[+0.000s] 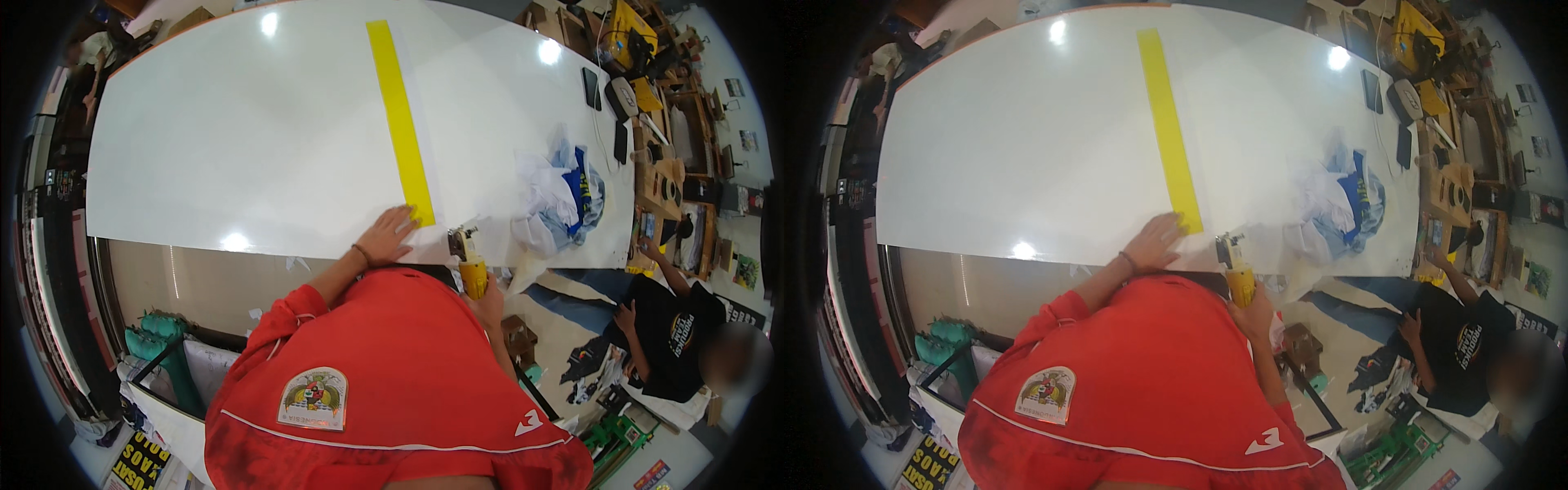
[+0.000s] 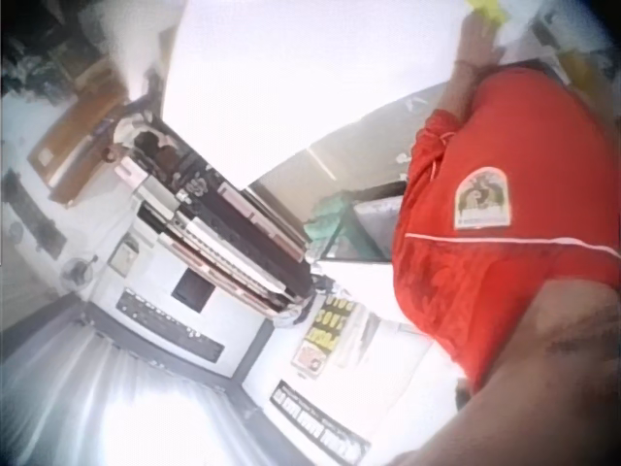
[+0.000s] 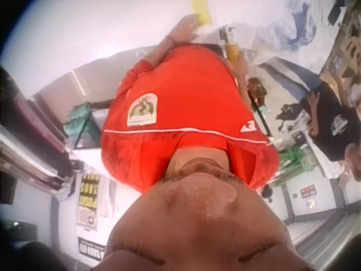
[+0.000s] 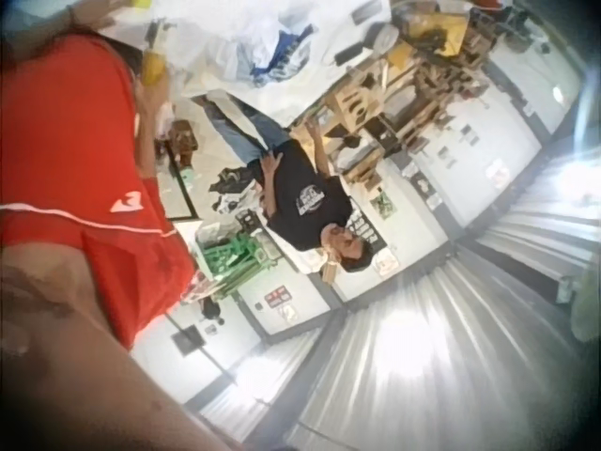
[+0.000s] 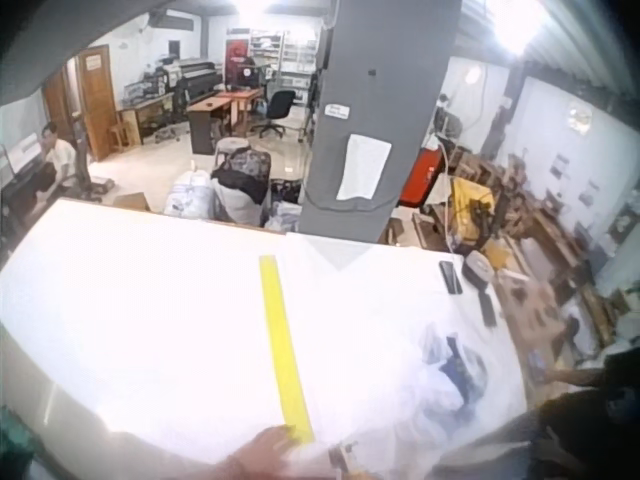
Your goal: The person unfolds a large white fabric with yellow and blue graphics on a table, smooths it, and uses a yellow electric cutter to cut a long yellow strip from the fabric. A coworker assists by holding and repositioning the fabric.
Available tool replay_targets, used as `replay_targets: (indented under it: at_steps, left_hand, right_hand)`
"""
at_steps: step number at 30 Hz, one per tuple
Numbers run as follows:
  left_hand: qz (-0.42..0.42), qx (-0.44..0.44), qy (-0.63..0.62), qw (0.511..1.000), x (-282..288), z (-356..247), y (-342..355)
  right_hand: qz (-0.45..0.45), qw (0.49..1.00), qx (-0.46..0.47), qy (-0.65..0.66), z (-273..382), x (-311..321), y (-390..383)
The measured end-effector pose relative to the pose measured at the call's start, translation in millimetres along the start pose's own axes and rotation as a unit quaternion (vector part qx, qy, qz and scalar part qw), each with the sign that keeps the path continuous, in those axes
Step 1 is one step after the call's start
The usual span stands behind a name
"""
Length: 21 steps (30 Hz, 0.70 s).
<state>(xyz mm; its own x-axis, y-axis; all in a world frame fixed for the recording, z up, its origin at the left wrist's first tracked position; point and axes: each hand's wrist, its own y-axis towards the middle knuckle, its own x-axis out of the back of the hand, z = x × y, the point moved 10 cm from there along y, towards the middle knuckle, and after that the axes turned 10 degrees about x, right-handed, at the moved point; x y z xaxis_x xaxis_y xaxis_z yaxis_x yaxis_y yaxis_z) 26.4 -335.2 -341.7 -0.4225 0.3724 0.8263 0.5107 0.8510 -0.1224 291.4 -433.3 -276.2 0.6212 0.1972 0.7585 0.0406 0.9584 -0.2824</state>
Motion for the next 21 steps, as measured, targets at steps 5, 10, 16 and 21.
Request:
replay_targets:
  at_steps: [5,10,16,21]
  left_hand:
    - [-0.023,-0.022,-0.01,0.999,4,0,-5]
    - [-0.019,-0.045,0.008,0.999,5,-2,-6]
    - [-0.053,-0.07,-0.015,0.996,9,-3,-6]
    - [-0.084,-0.084,-0.004,0.993,15,-7,-8]
  right_hand:
    - [0.029,1.0,0.0,-0.013,4,-17,1]
    - [0.036,0.999,0.019,-0.022,8,-27,9]
    - [0.041,0.998,-0.009,-0.042,29,-32,19]
    - [0.036,0.998,-0.024,-0.04,44,-31,27]
